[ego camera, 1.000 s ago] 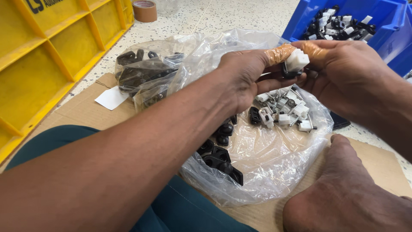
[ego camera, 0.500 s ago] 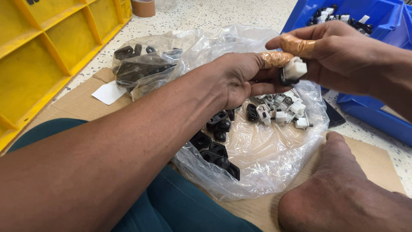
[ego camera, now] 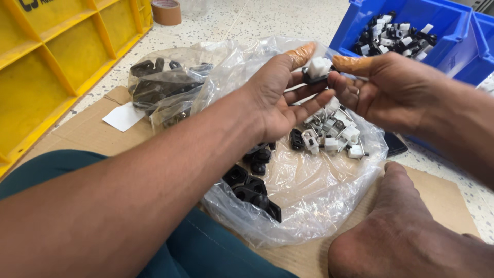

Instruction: The person sits on the floor with a plastic-lined tray of small black brackets and white roller pieces on their lap. They pick up a black bracket and a white roller, press the roller into the bracket by hand to snap it together, and place the assembled part aside, repeating this with one part at a time.

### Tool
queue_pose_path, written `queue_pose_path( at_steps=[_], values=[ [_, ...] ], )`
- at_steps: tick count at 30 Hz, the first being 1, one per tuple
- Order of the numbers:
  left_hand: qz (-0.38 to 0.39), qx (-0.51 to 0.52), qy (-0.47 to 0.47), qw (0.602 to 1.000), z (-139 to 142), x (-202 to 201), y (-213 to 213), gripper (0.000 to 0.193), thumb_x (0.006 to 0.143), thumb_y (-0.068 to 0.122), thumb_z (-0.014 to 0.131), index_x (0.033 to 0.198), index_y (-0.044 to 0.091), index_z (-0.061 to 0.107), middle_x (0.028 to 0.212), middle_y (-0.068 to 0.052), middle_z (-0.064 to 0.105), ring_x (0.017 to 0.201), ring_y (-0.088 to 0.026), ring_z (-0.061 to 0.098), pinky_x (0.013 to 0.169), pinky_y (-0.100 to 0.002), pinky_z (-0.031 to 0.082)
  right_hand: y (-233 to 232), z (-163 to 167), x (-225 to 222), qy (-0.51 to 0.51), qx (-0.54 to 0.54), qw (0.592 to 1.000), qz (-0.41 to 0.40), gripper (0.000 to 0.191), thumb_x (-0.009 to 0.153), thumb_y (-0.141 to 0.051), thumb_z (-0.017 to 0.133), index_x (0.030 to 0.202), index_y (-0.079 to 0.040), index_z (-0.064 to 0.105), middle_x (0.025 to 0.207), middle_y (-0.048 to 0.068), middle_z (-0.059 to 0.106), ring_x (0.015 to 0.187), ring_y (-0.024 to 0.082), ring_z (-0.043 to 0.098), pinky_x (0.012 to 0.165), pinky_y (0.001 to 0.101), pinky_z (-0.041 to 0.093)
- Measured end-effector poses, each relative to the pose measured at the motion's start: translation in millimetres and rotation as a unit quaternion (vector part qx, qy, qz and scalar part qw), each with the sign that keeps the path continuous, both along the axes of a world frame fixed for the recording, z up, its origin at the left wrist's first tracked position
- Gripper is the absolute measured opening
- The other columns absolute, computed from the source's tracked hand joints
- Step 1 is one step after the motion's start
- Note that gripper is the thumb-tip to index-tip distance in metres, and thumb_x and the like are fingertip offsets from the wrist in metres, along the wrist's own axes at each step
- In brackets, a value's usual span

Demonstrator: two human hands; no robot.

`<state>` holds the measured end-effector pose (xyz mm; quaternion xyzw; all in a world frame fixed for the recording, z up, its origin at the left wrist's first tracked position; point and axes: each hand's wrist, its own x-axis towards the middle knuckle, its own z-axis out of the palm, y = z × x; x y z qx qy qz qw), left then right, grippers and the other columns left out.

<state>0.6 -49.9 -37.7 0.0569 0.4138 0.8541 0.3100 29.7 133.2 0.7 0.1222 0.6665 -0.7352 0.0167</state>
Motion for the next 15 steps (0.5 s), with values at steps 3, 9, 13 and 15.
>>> queue_pose_path(
  at_steps=[3,9,13,15],
  values=[
    [0.039,0.013,0.018,0.999,-4,10,9,0.026,0.095,0.014,0.071,0.111,-0.007,0.066,0.096,-0.012,0.068,0.08,-0.015,0.068,0.069,-0.021,0.063,-19,-10,14,0.006,-0.057,0.994,-0.089,0.018,0.102,-0.012,0.056,0.116,-0.003,0.062,0.101,0.003,0.066,0.08,0.005,0.065,0.073,0.0142,0.055],
    [0.122,-0.073,0.005,0.99,-19,7,20,0.011,0.092,0.0,0.064,0.102,0.002,0.064,0.088,-0.011,0.069,0.064,-0.013,0.066,0.057,-0.02,0.06,-51,-18,46,0.003,0.047,0.993,-0.104,0.027,0.106,-0.02,0.049,0.119,-0.002,0.065,0.1,0.004,0.06,0.087,0.008,0.057,0.081,0.0244,0.054],
    [0.015,-0.013,-0.037,0.999,-17,-5,15,0.011,0.099,0.004,0.06,0.098,-0.005,0.066,0.086,-0.011,0.065,0.063,-0.013,0.065,0.056,-0.019,0.06,-57,-16,46,0.027,0.037,0.995,-0.092,0.029,0.108,-0.028,0.051,0.12,-0.003,0.061,0.097,0.004,0.061,0.083,0.01,0.059,0.078,0.0257,0.051],
    [0.006,-0.046,-0.013,0.999,-15,-5,13,0.017,0.102,0.008,0.056,0.099,-0.006,0.066,0.085,-0.01,0.063,0.064,-0.011,0.064,0.057,-0.02,0.061,-53,-14,44,0.02,0.044,0.993,-0.112,0.03,0.11,-0.032,0.057,0.12,-0.004,0.06,0.096,0.005,0.061,0.082,0.012,0.06,0.078,0.0264,0.053]
  ],
)
